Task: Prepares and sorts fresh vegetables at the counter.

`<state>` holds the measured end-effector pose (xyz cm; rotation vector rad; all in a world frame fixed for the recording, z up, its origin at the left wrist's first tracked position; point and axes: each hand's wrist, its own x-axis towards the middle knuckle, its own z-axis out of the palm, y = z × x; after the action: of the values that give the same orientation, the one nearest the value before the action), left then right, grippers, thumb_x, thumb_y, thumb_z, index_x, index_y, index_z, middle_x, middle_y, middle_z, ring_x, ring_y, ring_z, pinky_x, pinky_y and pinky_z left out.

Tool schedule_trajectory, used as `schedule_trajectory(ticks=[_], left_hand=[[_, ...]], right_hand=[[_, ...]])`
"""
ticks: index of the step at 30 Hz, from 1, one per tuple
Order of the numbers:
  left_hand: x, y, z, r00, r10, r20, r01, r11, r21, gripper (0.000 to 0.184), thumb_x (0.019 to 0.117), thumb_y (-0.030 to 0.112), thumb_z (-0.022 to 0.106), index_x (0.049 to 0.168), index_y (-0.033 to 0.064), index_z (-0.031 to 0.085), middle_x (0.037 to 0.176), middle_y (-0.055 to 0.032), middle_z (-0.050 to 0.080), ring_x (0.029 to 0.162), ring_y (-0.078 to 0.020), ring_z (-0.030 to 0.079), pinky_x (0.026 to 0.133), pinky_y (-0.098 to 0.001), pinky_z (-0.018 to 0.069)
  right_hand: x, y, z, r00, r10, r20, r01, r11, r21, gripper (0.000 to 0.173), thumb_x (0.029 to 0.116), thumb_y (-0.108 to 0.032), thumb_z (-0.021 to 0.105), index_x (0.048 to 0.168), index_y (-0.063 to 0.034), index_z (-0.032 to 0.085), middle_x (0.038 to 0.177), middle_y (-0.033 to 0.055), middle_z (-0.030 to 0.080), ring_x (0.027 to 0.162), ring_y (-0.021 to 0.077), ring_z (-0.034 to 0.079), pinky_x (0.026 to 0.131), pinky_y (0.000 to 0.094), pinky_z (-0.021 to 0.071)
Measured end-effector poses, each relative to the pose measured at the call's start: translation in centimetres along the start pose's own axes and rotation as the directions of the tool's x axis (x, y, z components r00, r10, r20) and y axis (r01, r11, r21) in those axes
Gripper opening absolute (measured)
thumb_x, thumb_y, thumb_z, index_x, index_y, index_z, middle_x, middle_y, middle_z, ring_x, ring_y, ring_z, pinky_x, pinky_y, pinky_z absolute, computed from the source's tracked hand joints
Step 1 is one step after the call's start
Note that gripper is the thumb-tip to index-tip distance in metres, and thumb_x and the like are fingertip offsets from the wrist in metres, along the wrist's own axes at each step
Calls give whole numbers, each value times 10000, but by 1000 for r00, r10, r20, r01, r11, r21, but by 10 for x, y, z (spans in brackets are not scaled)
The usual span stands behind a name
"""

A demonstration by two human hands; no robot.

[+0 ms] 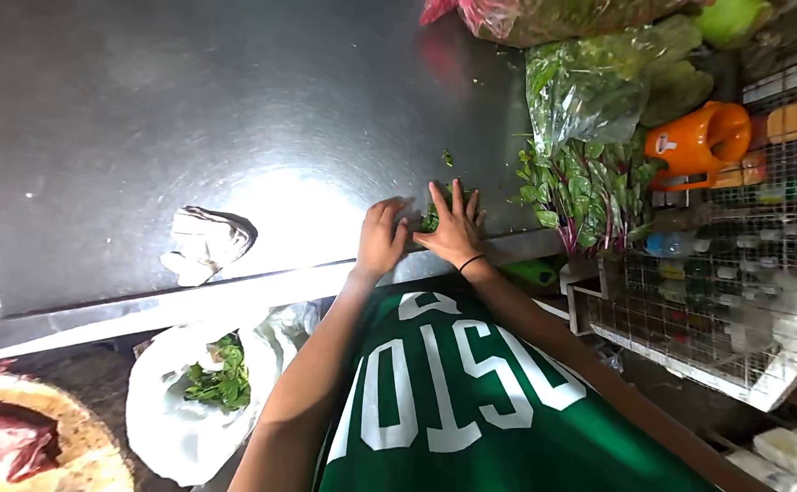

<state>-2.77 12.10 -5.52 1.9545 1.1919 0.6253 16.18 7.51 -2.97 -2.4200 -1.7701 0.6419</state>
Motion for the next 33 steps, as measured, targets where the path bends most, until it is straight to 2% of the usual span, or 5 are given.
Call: schedule_trajectory(ticks=[5,10,19,24,33], left_hand=[[-55,6,-20,996,-66,-67,63,997,-49,325,1041,193,486,1245,29,679,1335,-151,638,1328,-295,542,1157,-470,400],[-109,9,-38,981,-131,-144,122,990,-71,289,1027,138,489,1199,39,700,1307,-119,655,1286,-253,570,1123,-444,440],[-151,29,-70,911,-266,-314,214,958,-192,268,1040,77,485,1233,4,657,1209,-127,700,1151,-197,662,1005,-413,550],[-197,39,-107,854,-295,-429,245,955,-167,277,1044,104,509,1269,25,650,1179,-111,707,1126,-207,667,1003,-424,548],[-376,-25,-111,494,-663,-563,821,569,50,587,919,203,706,1449,27,526,1477,-240,513,1388,-424,476,1132,-607,409]], right_hand=[[-36,-20,-11,992,-121,-44,121,993,-2,506,947,-464,694,1386,-228,607,1592,101,413,1471,440,326,1048,718,367],[-23,5,18,956,-281,-81,285,958,31,249,935,-271,711,1138,-129,739,1229,118,665,1198,345,605,959,546,534],[8,18,5,877,-466,116,471,882,-24,446,1016,-483,584,900,-78,733,943,156,714,866,376,705,738,635,560],[35,14,-8,950,-268,157,233,949,214,510,975,-545,630,884,-60,757,885,197,717,862,383,684,823,672,521],[-68,-229,-8,772,-562,297,323,749,578,472,1015,-431,618,786,-19,644,690,72,593,609,160,570,618,409,523]])
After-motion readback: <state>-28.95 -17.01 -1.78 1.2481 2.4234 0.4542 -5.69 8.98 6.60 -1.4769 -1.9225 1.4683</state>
